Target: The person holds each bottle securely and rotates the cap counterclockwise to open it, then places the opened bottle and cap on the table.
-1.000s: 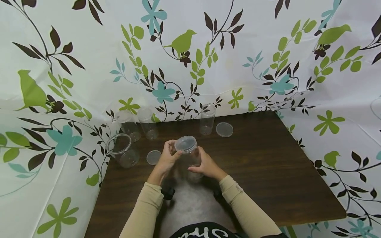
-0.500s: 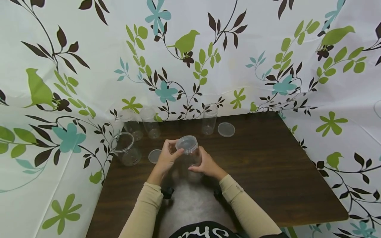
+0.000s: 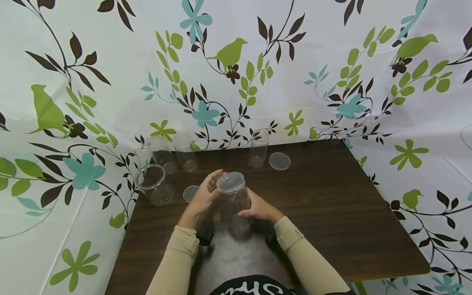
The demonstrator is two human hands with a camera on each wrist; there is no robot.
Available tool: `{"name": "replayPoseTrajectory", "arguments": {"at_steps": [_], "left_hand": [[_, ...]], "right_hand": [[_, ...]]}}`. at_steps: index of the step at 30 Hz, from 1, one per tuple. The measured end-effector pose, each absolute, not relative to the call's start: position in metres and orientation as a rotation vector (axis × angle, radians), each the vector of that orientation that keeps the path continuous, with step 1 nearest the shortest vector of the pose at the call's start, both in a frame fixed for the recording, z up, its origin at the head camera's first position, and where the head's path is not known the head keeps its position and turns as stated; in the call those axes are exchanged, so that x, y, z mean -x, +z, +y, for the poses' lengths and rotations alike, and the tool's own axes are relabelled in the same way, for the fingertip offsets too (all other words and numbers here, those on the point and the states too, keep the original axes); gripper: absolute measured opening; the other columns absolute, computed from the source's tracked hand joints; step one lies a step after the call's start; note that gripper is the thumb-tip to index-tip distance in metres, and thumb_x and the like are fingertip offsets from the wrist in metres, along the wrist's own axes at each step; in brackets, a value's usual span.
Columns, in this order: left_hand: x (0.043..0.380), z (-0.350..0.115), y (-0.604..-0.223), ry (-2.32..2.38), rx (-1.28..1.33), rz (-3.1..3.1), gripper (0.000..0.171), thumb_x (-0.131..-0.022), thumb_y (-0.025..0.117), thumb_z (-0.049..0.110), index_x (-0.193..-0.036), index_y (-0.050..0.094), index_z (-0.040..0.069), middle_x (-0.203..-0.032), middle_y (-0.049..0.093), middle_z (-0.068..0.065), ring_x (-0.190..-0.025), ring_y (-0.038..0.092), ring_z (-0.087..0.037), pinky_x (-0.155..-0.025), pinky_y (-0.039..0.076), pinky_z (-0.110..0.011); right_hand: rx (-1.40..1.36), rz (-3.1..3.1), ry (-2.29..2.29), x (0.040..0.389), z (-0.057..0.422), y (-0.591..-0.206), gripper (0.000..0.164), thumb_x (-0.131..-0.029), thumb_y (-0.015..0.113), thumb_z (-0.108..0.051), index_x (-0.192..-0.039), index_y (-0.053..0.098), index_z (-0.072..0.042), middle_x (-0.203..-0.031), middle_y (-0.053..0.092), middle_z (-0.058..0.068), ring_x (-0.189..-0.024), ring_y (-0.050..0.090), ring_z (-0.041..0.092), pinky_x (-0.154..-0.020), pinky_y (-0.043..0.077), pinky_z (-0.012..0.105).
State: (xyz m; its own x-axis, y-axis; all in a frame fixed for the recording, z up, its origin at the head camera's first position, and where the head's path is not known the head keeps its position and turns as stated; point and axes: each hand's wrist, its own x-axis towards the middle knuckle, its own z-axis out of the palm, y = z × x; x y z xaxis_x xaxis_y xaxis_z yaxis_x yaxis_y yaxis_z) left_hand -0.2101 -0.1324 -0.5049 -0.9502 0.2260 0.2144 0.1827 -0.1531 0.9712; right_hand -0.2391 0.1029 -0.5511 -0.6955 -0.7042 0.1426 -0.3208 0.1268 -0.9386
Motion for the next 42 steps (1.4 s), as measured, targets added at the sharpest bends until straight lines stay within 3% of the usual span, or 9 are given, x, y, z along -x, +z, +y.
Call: {"name": "replayPoseTrajectory", "arguments": {"at_steps": [3,6,10,14,20,26,34,36,42], "left_hand": [[0.21,-0.139,-0.506,2.255,-0.556,1.93,0.097,-0.085,0.073,0.057,-0.152,0.037,-0.004,-0.143,0.055,-0.015,-0.122,0.056,-0.014,-0.097,0.047,-0.025],[0.209,-0.138,-0.506,2.249,-0.502,1.967,0.087,-0.089,0.073,0.05,-0.15,0.042,-0.003,-0.132,0.06,-0.008,-0.112,0.06,-0.012,-0.091,0.049,-0.025],[0.207,-0.124,-0.504,2.278,-0.291,2.112,0.066,-0.096,0.073,0.028,-0.146,0.043,-0.001,-0.132,0.059,-0.013,-0.11,0.058,-0.016,-0.09,0.048,-0.026],[0.205,-0.107,-0.501,2.236,-0.057,2.285,0.06,-0.094,0.074,0.017,-0.143,0.042,0.005,-0.134,0.056,-0.017,-0.117,0.054,-0.024,-0.095,0.042,-0.034],[0.206,-0.108,-0.503,2.34,-0.099,2.222,0.066,-0.093,0.077,0.026,-0.141,0.039,0.0,-0.136,0.051,-0.021,-0.124,0.051,-0.03,-0.094,0.044,-0.031],[0.21,-0.13,-0.504,2.418,-0.354,2.049,0.084,-0.085,0.081,0.045,-0.139,0.044,-0.008,-0.144,0.048,-0.027,-0.129,0.048,-0.023,-0.096,0.045,-0.024],[0.214,-0.144,-0.507,2.277,-0.564,2.013,0.1,-0.08,0.074,0.062,-0.15,0.042,-0.003,-0.145,0.051,-0.022,-0.124,0.054,-0.014,-0.098,0.045,-0.025],[0.213,-0.142,-0.508,2.279,-0.519,2.026,0.095,-0.082,0.077,0.057,-0.149,0.044,-0.002,-0.139,0.055,-0.019,-0.117,0.058,-0.015,-0.093,0.049,-0.025],[0.21,-0.123,-0.503,2.334,-0.161,2.18,0.064,-0.088,0.079,0.01,-0.139,0.042,0.0,-0.134,0.057,-0.02,-0.114,0.058,-0.021,-0.092,0.049,-0.026]], "right_hand": [[1.051,1.943,-1.59,0.239,0.102,-0.552,0.096,-0.086,0.081,-0.041,-0.154,0.026,-0.003,-0.13,0.061,0.016,-0.123,0.056,0.025,-0.107,0.042,0.038],[1.049,1.98,-1.597,0.238,0.098,-0.554,0.092,-0.087,0.082,-0.034,-0.154,0.026,-0.004,-0.13,0.06,0.016,-0.121,0.058,0.026,-0.104,0.045,0.038],[0.961,2.245,-1.588,0.236,0.09,-0.556,0.089,-0.08,0.087,-0.019,-0.149,0.033,-0.002,-0.13,0.059,0.016,-0.122,0.057,0.029,-0.102,0.047,0.042],[0.866,2.53,-1.514,0.234,0.085,-0.56,0.094,-0.076,0.091,-0.021,-0.149,0.036,0.001,-0.136,0.054,0.018,-0.124,0.055,0.03,-0.102,0.047,0.048],[0.899,2.48,-1.51,0.238,0.087,-0.558,0.093,-0.078,0.09,-0.019,-0.149,0.034,0.002,-0.138,0.053,0.021,-0.126,0.054,0.033,-0.104,0.046,0.049],[0.99,2.092,-1.627,0.247,0.097,-0.549,0.084,-0.084,0.081,-0.009,-0.149,0.029,0.003,-0.133,0.058,0.023,-0.124,0.057,0.035,-0.104,0.046,0.041],[1.077,1.908,-1.565,0.248,0.097,-0.548,0.098,-0.086,0.081,-0.041,-0.154,0.024,-0.001,-0.137,0.056,0.023,-0.126,0.055,0.035,-0.104,0.045,0.037],[1.054,2.075,-1.537,0.246,0.094,-0.548,0.096,-0.083,0.085,-0.034,-0.152,0.028,-0.001,-0.136,0.056,0.021,-0.125,0.055,0.032,-0.104,0.046,0.039],[0.934,2.515,-1.45,0.243,0.081,-0.55,0.091,-0.073,0.092,-0.021,-0.144,0.039,0.002,-0.134,0.056,0.018,-0.123,0.055,0.029,-0.103,0.046,0.048]]}}
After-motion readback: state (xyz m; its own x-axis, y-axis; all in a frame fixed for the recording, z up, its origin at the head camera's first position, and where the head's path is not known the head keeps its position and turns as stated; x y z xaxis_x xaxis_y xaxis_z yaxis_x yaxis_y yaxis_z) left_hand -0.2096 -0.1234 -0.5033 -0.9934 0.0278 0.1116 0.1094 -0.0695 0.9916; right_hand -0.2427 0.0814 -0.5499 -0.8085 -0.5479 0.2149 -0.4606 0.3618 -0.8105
